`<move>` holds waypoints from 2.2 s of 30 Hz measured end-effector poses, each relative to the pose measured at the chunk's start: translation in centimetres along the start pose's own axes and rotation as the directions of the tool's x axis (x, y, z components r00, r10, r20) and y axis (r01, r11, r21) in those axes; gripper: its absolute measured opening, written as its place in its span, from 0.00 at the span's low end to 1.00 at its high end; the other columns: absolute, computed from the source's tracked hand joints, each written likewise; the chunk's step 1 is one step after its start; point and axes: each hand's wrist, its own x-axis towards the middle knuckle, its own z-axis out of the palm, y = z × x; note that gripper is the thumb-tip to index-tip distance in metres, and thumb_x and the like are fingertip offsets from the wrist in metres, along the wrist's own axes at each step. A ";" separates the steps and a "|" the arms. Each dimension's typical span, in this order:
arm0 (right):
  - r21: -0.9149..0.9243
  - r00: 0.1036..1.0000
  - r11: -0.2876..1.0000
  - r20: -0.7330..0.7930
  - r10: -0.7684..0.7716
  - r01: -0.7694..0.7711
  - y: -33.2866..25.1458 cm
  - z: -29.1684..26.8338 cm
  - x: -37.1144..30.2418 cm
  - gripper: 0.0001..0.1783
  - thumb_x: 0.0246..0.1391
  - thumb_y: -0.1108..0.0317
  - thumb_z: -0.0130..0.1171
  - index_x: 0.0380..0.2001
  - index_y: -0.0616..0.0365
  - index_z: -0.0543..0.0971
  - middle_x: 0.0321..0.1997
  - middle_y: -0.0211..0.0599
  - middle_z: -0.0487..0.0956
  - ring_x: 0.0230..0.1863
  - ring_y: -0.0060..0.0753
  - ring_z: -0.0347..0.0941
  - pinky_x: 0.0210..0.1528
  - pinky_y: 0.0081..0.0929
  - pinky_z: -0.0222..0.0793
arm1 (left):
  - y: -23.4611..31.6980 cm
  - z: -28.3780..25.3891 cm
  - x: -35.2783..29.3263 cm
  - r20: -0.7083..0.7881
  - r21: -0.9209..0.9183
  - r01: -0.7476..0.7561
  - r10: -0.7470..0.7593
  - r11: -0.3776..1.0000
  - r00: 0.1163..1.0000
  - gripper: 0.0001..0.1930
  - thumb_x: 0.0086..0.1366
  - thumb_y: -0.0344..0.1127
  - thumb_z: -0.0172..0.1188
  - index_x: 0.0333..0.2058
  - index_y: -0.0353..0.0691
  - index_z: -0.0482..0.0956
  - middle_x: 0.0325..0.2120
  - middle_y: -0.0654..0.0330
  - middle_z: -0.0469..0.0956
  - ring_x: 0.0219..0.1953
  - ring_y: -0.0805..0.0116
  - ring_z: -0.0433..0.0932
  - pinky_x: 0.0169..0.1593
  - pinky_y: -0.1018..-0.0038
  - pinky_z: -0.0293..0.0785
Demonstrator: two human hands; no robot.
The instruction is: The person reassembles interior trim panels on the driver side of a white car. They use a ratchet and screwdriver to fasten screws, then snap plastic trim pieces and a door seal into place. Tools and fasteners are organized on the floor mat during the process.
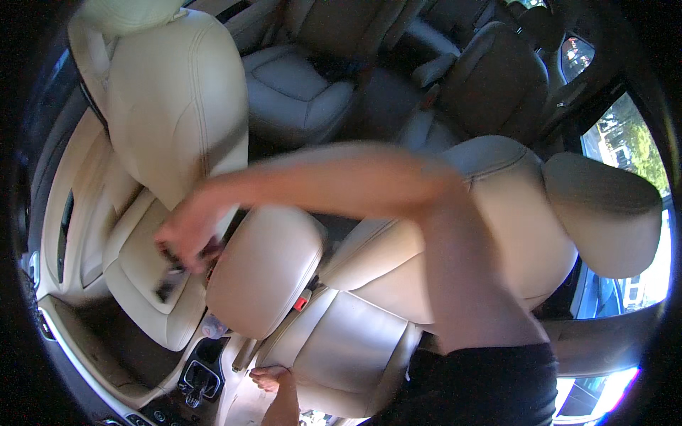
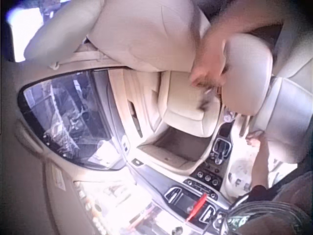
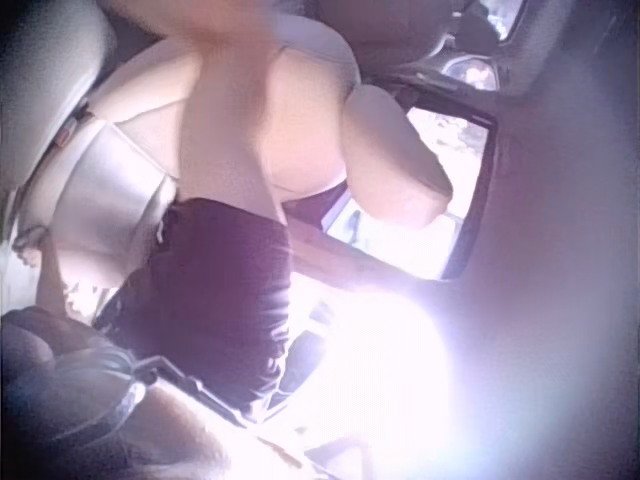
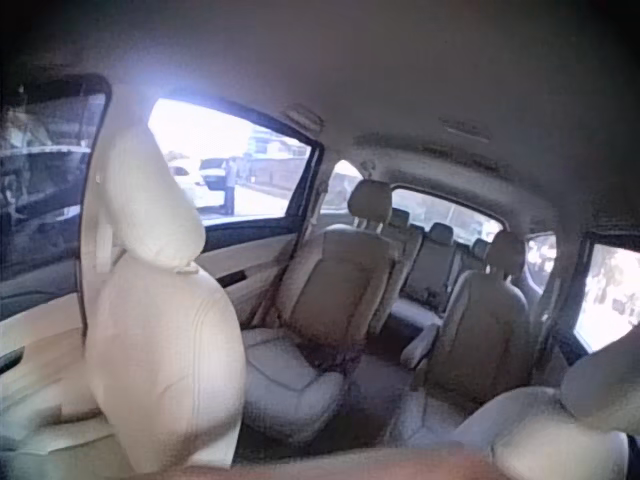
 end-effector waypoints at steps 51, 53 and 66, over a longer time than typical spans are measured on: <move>-0.027 0.104 0.122 -0.723 0.683 -0.992 2.9 -16.8 -30.0 0.19 0.57 0.70 0.71 0.51 0.60 0.83 0.42 0.40 0.82 0.38 0.39 0.84 0.35 0.34 0.84 | -3.9 5.6 1.3 -0.104 -0.146 -0.147 0.133 0.978 0.986 0.28 0.80 0.54 0.39 0.55 0.38 0.80 0.50 0.45 0.82 0.51 0.37 0.79 0.55 0.42 0.73; -0.340 0.218 -0.104 -0.778 0.590 -0.935 -4.9 -12.4 -27.7 0.15 0.56 0.71 0.72 0.46 0.62 0.82 0.44 0.41 0.82 0.37 0.36 0.84 0.33 0.33 0.83 | -1.8 2.8 0.8 0.034 -0.092 -0.044 0.047 0.995 0.998 0.25 0.79 0.54 0.41 0.54 0.45 0.82 0.52 0.51 0.82 0.53 0.40 0.79 0.56 0.42 0.73; -0.984 0.908 -0.084 -0.178 0.380 -0.158 -23.8 23.3 -13.4 0.11 0.60 0.67 0.70 0.36 0.64 0.81 0.33 0.39 0.83 0.28 0.34 0.79 0.29 0.38 0.73 | 2.2 -2.9 -0.1 0.052 -0.212 -0.005 0.016 0.977 0.999 0.32 0.76 0.63 0.41 0.53 0.46 0.86 0.49 0.50 0.87 0.53 0.50 0.84 0.59 0.49 0.76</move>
